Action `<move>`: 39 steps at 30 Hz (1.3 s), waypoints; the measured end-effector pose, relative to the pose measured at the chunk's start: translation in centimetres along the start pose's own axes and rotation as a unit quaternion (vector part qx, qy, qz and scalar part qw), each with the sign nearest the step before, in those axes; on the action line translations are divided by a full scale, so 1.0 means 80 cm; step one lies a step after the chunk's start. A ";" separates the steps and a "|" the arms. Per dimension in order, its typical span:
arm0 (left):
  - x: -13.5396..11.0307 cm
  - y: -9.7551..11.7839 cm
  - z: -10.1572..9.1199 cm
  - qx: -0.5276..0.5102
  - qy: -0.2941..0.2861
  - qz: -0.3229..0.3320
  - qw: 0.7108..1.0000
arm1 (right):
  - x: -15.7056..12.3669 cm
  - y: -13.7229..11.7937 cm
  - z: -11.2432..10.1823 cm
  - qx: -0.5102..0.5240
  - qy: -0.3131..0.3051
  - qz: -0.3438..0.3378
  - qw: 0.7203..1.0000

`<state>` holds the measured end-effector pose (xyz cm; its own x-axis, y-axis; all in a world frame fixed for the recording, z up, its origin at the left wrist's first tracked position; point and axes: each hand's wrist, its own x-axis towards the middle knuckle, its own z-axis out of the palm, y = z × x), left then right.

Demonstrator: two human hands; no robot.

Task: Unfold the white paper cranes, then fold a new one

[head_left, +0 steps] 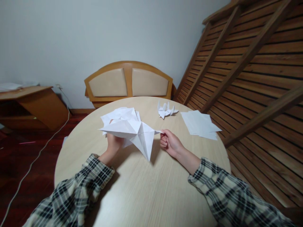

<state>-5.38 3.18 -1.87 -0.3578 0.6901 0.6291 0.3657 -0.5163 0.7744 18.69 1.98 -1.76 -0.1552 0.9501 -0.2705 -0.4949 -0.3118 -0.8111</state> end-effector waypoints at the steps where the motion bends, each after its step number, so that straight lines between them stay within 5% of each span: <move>1: 0.003 0.003 -0.001 0.021 -0.002 -0.002 1.000 | -0.001 -0.002 0.001 0.022 -0.005 0.011 1.000; 6: 0.012 0.007 -0.005 0.054 -0.030 -0.048 0.997 | -0.006 -0.003 0.003 -0.021 -0.076 -0.109 0.991; 9: 0.013 0.005 -0.005 0.063 -0.047 -0.064 0.995 | -0.008 0.005 0.000 -0.153 -0.119 -0.240 0.951; 12: 0.013 0.005 -0.003 0.067 -0.049 -0.074 0.994 | -0.014 0.010 -0.004 -0.306 -0.090 -0.390 0.864; 15: 0.013 0.003 -0.001 0.061 -0.053 -0.085 0.993 | -0.026 0.006 -0.003 -0.430 -0.023 -0.547 0.718; 18: 0.010 -0.003 0.001 0.043 -0.081 -0.093 0.991 | -0.039 0.002 0.005 -0.513 0.001 -0.610 0.604; 20: 0.008 -0.006 0.003 0.037 -0.102 -0.095 0.990 | -0.041 0.002 0.010 -0.562 -0.003 -0.606 0.563; 23: 0.004 -0.008 0.005 0.041 -0.128 -0.092 0.987 | -0.036 0.008 0.014 -0.607 -0.027 -0.580 0.543; 26: 0.000 -0.011 0.007 0.052 -0.144 -0.075 0.985 | -0.029 0.011 0.014 -0.618 -0.034 -0.546 0.564; 29: -0.002 -0.014 0.006 0.076 -0.156 -0.061 0.983 | -0.025 0.011 0.014 -0.604 -0.033 -0.492 0.626; 34: 0.000 -0.014 0.004 0.103 -0.166 -0.063 0.979 | -0.019 0.010 0.014 -0.494 -0.015 -0.402 0.771; 39: 0.003 -0.010 0.008 0.056 -0.128 -0.079 0.987 | -0.005 0.016 0.011 -0.245 0.006 -0.247 0.937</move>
<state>-5.25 4.10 -2.39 -0.1956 0.8705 0.4516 0.4207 -0.3415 0.8405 17.34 1.23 -2.24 0.0011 0.9804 0.1969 -0.0503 0.1967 -0.9792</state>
